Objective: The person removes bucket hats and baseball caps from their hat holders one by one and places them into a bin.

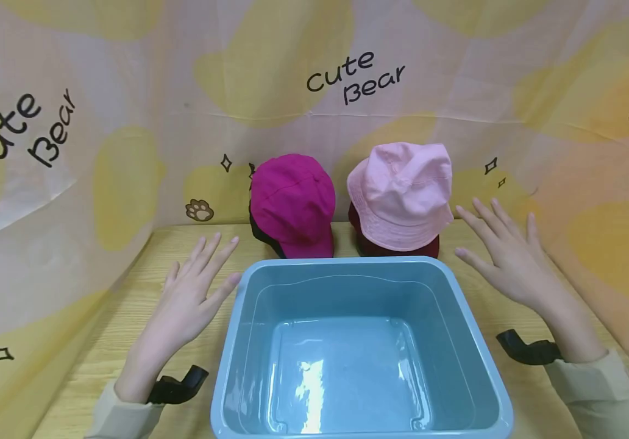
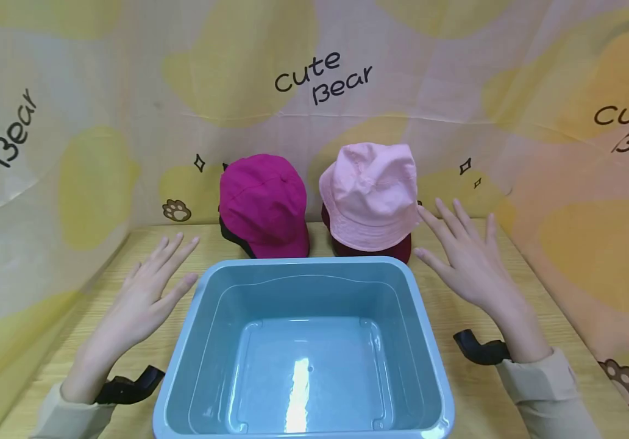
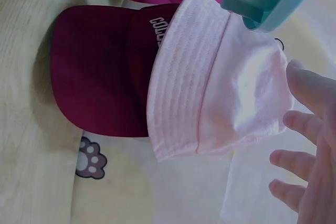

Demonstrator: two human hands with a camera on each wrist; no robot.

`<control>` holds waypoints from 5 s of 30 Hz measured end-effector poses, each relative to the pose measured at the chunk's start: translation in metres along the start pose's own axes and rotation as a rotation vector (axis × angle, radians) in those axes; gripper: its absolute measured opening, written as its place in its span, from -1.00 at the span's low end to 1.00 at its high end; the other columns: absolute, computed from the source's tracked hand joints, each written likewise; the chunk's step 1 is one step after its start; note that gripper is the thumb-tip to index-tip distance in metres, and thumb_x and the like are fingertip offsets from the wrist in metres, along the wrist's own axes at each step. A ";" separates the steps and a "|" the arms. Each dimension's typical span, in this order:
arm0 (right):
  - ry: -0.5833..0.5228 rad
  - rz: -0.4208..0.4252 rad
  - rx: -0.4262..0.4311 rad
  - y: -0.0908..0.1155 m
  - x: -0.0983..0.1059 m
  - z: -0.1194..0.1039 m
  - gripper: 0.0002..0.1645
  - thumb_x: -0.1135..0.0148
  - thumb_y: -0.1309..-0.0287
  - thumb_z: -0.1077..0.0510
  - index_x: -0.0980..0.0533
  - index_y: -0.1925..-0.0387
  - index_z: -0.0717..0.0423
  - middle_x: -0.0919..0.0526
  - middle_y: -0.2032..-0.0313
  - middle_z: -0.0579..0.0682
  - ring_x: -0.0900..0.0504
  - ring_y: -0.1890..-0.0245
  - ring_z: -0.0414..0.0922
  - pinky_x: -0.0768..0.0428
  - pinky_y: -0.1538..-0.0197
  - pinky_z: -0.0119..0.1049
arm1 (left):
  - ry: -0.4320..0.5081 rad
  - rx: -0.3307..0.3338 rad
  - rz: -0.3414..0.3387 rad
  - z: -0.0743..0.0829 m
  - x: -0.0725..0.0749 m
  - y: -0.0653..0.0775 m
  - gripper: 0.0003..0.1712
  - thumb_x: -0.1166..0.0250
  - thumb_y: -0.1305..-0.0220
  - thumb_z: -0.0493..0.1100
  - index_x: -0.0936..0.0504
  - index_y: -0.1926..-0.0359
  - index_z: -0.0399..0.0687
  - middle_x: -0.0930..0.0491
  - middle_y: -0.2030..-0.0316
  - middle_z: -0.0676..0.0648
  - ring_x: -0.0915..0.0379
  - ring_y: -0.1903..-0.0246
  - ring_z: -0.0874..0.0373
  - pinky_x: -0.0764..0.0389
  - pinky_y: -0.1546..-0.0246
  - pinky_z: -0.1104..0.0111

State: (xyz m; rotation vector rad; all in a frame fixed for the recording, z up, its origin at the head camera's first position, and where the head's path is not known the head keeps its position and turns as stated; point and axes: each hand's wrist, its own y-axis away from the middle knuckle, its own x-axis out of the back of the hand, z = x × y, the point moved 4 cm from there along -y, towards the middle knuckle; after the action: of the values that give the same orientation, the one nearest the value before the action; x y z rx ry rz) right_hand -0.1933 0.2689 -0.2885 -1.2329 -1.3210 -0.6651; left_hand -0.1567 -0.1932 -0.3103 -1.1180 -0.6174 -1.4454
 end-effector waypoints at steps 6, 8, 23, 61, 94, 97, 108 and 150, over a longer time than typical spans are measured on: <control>0.000 0.006 0.011 -0.005 0.006 -0.002 -0.18 -0.06 -0.33 -0.16 0.02 -0.50 -0.19 0.08 -0.52 0.12 0.30 -0.54 0.10 0.60 -0.35 0.37 | 0.032 -0.004 -0.002 0.001 -0.001 0.002 -0.35 0.10 -0.46 0.20 0.04 -0.49 0.41 0.10 -0.52 -0.05 0.27 -0.51 -0.17 0.23 -0.32 -0.41; -0.007 0.012 0.015 -0.007 0.008 -0.002 -0.18 -0.07 -0.33 -0.15 0.02 -0.50 -0.19 0.07 -0.52 0.12 0.29 -0.54 0.10 0.59 -0.36 0.36 | 0.038 -0.002 -0.001 0.000 -0.001 0.003 -0.35 0.10 -0.46 0.20 0.03 -0.49 0.41 0.10 -0.52 -0.04 0.26 -0.51 -0.17 0.21 -0.31 -0.41; -0.022 0.087 0.085 -0.018 0.019 -0.010 -0.22 -0.06 -0.34 -0.15 -0.04 -0.49 -0.17 -0.04 -0.49 0.13 0.17 -0.54 0.07 0.47 -0.45 0.27 | 0.133 -0.001 0.036 0.000 -0.004 0.008 -0.39 0.06 -0.47 0.14 -0.04 -0.47 0.40 0.00 -0.50 -0.08 0.09 -0.46 -0.26 0.04 -0.28 -0.38; -0.037 0.207 0.190 -0.060 0.036 -0.016 -0.26 -0.23 -0.22 0.08 -0.23 -0.40 -0.01 -0.26 -0.38 0.20 -0.12 -0.44 0.22 0.14 -0.48 0.27 | 0.324 0.006 0.075 0.002 -0.013 0.018 -0.47 0.06 -0.50 -0.05 -0.20 -0.44 0.21 -0.35 -0.31 -0.15 -0.40 -0.17 -0.11 -0.46 -0.08 -0.08; -0.037 0.235 0.211 -0.094 0.045 -0.011 -0.35 -0.22 -0.19 0.16 -0.33 -0.32 0.14 -0.35 -0.30 0.24 -0.27 -0.32 0.27 -0.18 -0.38 0.22 | 0.487 0.065 0.023 0.001 -0.005 0.020 -0.46 -0.11 -0.41 -0.04 -0.31 -0.38 0.08 -0.45 -0.17 -0.15 -0.58 0.08 0.12 -0.70 0.23 0.43; -0.032 0.226 0.207 -0.096 0.046 -0.011 -0.35 -0.20 -0.21 0.15 -0.31 -0.33 0.13 -0.34 -0.31 0.25 -0.27 -0.32 0.28 -0.17 -0.38 0.23 | 0.485 0.073 0.011 0.002 -0.006 0.020 -0.46 -0.12 -0.41 -0.04 -0.32 -0.37 0.08 -0.48 -0.15 -0.17 -0.60 0.14 0.26 -0.71 0.23 0.39; -0.060 0.181 0.175 -0.104 0.052 -0.012 -0.38 -0.16 -0.25 0.12 -0.31 -0.33 0.10 -0.33 -0.32 0.24 -0.27 -0.30 0.29 -0.20 -0.36 0.22 | 0.546 0.076 -0.024 0.004 -0.005 0.024 -0.49 -0.14 -0.40 -0.08 -0.36 -0.34 0.05 -0.53 -0.09 -0.20 -0.56 0.22 0.40 -0.72 0.37 0.35; -0.169 0.176 0.151 -0.128 0.044 -0.015 -0.57 -0.06 -0.19 0.35 -0.51 -0.11 0.14 -0.52 -0.05 0.24 -0.40 -0.02 0.18 -0.39 0.00 0.09 | 0.698 0.114 -0.125 0.007 -0.011 0.026 -0.50 -0.18 -0.37 -0.08 -0.39 -0.30 0.02 -0.52 -0.03 -0.24 -0.62 0.25 0.21 -0.70 0.35 0.26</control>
State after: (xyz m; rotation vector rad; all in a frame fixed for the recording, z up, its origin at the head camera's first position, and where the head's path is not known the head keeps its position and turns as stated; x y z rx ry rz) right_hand -0.2969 0.2305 -0.2084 -1.2852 -1.3565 -0.3357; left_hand -0.1308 -0.1878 -0.3234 -0.4330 -0.2650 -1.7518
